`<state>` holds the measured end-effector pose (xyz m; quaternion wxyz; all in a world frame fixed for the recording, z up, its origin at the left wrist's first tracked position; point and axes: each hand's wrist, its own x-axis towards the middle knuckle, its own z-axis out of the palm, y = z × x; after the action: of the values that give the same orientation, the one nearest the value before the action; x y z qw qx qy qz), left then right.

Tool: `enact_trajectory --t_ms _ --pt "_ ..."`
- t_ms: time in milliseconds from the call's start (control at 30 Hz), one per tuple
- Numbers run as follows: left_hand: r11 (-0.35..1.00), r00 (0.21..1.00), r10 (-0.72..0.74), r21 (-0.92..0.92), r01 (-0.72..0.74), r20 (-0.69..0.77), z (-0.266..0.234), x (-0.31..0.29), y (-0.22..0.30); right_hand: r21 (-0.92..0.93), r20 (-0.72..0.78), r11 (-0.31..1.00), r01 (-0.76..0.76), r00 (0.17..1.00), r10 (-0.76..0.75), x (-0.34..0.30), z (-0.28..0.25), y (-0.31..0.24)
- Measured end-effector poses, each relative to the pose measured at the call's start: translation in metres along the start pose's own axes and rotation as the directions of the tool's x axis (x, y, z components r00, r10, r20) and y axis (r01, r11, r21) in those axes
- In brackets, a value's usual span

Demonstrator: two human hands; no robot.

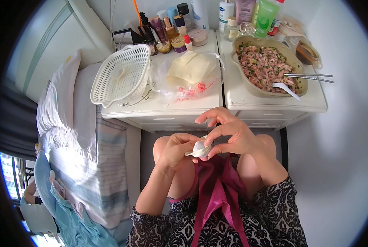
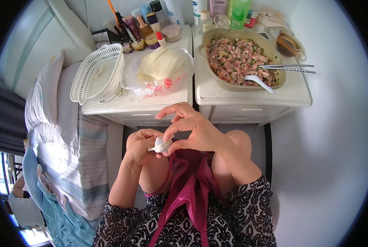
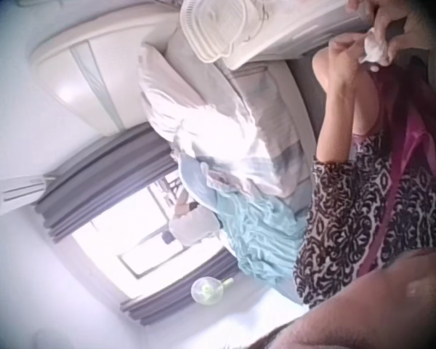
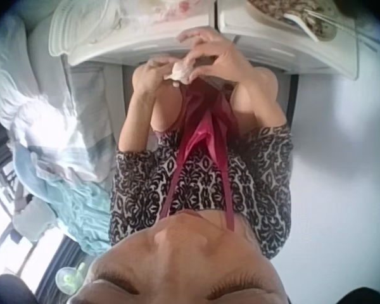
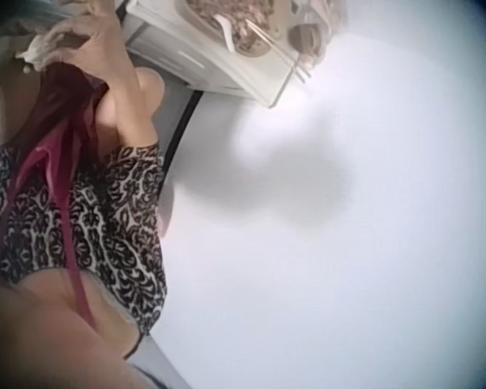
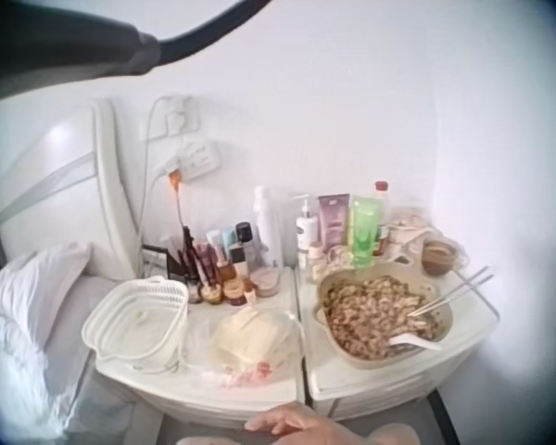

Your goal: The person sits on the floor and makes dumplings by hand. They place a spoonful of meat filling onto a square wrapper, fold it into a triangular shape, and place the finished dumpling into a white plastic basket. This process is repeated multiple times.

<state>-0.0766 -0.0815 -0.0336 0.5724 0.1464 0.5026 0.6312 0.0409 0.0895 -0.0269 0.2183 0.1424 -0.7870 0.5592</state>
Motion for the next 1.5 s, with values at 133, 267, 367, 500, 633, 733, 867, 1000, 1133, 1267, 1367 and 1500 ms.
enact_trajectory --t_ms 133,267,367,500,633,733,867,1000,1133,1267,1367,1500 --pt "0.998 0.988 0.036 0.048 -0.044 0.153 -0.010 0.002 -0.009 0.101 0.108 0.995 -0.018 0.994 0.007 0.009 0.002 -0.008" --pt "0.958 0.991 0.073 0.270 -0.100 0.111 -0.008 0.002 -0.004 0.110 0.197 0.993 -0.032 0.980 0.010 0.013 0.002 -0.010" --pt "0.951 0.995 0.070 0.296 -0.090 0.077 -0.008 0.001 0.002 0.078 0.207 0.997 -0.026 0.978 0.010 0.014 0.000 -0.007" --pt "0.932 0.979 0.201 0.303 -0.199 0.025 -0.008 -0.001 0.000 0.095 0.181 0.995 -0.038 0.983 0.021 0.012 0.002 -0.001" --pt "0.916 0.967 0.249 0.335 -0.221 -0.042 -0.004 -0.002 0.001 0.104 0.110 0.992 -0.071 0.992 0.059 0.012 0.006 -0.007" --pt "0.845 0.945 0.322 0.470 -0.257 -0.062 0.002 -0.003 0.004 0.087 0.110 0.996 -0.028 0.994 0.018 0.012 0.008 -0.007" --pt "0.762 0.903 0.401 0.603 -0.234 -0.157 0.007 -0.006 0.003 0.017 0.084 0.995 0.103 0.991 -0.104 0.010 -0.001 -0.001" --pt "0.789 0.764 0.554 0.501 -0.356 -0.330 0.009 -0.014 -0.001 0.380 -0.425 0.924 -0.030 0.882 0.204 0.003 0.021 0.006" --pt "0.535 0.510 0.808 0.730 -0.426 -0.295 0.017 -0.007 -0.012 0.529 -0.403 0.792 -0.305 0.731 0.551 -0.012 0.043 -0.003" --pt "0.218 0.355 0.930 0.922 -0.319 -0.097 0.020 -0.006 -0.023 0.202 -0.629 0.961 -0.187 0.728 0.273 -0.003 0.072 0.002" --pt "0.332 0.343 0.918 0.859 -0.390 -0.199 0.029 -0.007 -0.024 0.133 -0.700 0.981 -0.140 0.688 0.193 0.002 0.079 0.001" --pt "0.287 0.355 0.920 0.904 -0.318 -0.167 0.030 -0.009 -0.023 -0.219 -0.695 0.961 -0.166 0.718 -0.034 0.002 0.072 0.000"
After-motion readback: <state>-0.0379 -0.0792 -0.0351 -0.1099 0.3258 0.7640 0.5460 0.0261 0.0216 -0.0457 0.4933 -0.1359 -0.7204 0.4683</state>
